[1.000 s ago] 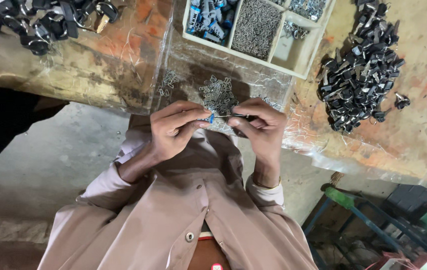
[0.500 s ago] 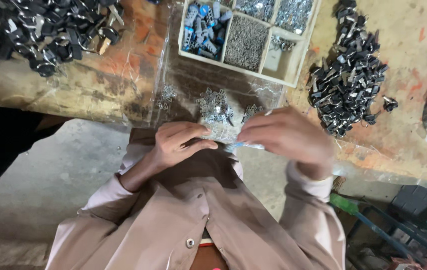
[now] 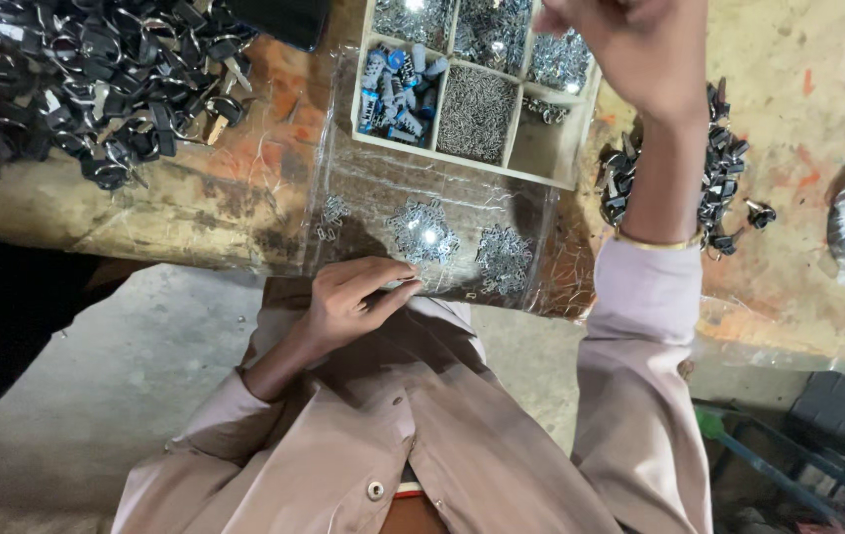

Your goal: The person assembles small padlocks at a workbench. They pick tiny metal parts and springs from a compartment tray, fit the parts into lock bodies by hand, and set completed assemblies on the table among piles of finished and unfinished locks.

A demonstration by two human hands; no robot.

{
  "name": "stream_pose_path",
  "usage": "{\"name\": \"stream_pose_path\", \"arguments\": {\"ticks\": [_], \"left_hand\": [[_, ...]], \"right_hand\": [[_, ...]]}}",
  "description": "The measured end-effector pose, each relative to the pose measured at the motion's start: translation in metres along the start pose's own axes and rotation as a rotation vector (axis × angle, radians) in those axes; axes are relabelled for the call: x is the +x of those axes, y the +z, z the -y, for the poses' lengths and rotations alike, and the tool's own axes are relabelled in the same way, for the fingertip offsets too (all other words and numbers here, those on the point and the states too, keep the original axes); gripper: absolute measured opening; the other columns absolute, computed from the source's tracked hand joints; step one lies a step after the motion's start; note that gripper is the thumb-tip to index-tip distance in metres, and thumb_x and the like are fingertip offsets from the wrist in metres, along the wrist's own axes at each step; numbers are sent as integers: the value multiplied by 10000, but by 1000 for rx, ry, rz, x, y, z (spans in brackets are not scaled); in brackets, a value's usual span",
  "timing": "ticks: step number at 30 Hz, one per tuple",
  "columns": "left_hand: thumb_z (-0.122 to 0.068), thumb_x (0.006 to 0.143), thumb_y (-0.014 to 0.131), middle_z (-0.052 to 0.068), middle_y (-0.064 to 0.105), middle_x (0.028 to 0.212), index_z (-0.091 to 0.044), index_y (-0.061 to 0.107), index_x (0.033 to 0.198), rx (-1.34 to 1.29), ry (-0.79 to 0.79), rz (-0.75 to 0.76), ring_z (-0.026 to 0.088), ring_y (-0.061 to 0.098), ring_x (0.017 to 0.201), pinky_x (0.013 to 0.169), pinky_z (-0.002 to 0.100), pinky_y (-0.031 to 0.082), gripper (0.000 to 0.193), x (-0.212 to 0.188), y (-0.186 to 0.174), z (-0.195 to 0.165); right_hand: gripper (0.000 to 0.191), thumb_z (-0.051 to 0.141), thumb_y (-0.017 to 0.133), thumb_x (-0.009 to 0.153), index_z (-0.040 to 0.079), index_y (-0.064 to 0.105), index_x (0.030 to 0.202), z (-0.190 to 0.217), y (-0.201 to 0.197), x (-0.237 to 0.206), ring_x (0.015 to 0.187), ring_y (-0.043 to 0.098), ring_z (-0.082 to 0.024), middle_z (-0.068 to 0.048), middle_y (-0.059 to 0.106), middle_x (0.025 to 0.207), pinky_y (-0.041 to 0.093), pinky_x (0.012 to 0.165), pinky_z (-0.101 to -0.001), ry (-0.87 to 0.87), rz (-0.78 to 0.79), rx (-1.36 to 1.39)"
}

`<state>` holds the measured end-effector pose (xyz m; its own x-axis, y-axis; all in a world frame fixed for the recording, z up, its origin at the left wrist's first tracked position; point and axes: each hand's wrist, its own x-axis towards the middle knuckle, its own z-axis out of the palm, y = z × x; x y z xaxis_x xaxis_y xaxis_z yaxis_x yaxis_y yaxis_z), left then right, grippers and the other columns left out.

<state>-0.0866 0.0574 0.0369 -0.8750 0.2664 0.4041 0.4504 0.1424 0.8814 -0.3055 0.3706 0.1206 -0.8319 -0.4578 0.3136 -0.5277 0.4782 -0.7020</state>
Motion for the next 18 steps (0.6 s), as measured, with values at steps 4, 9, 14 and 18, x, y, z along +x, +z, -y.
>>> {"name": "stream_pose_path", "arguments": {"ticks": [4, 9, 14, 18], "left_hand": [[-13, 886, 826, 109, 764, 986, -13, 713, 1037, -20, -28, 10, 236, 781, 882, 733, 316, 627, 189, 1, -5, -2], [2, 898, 794, 106, 759, 1012, -16, 712, 1062, -145, -134, 81, 222, 781, 894, 751, 312, 631, 184, 7, -14, -8], [-45, 904, 791, 89, 763, 1045, -48, 718, 1063, -40, -44, 127, 234, 773, 937, 785, 327, 628, 175, 26, -23, -14], [-143, 941, 768, 91, 748, 1088, -78, 711, 1104, 214, 37, 149, 239, 758, 913, 765, 335, 623, 185, 58, -41, -6]], "right_hand": [[143, -25, 682, 1080, 18, 735, 1206, 37, -20, -30, 896, 739, -143, -98, 754, 1076, 583, 747, -273, 147, 107, -82], [436, 342, 908, 803, 175, 788, 1187, 37, -38, -115, 843, 704, -334, -151, 737, 1022, 542, 719, -471, 663, 402, -869], [135, 163, 779, 971, 186, 763, 1103, 39, -12, -179, 1007, 697, -335, -42, 688, 1213, 550, 850, -428, 528, 54, -776], [109, 127, 744, 998, 61, 666, 1037, 45, 2, -202, 1032, 640, -385, -128, 626, 1134, 512, 848, -456, 411, -123, -833]]}}
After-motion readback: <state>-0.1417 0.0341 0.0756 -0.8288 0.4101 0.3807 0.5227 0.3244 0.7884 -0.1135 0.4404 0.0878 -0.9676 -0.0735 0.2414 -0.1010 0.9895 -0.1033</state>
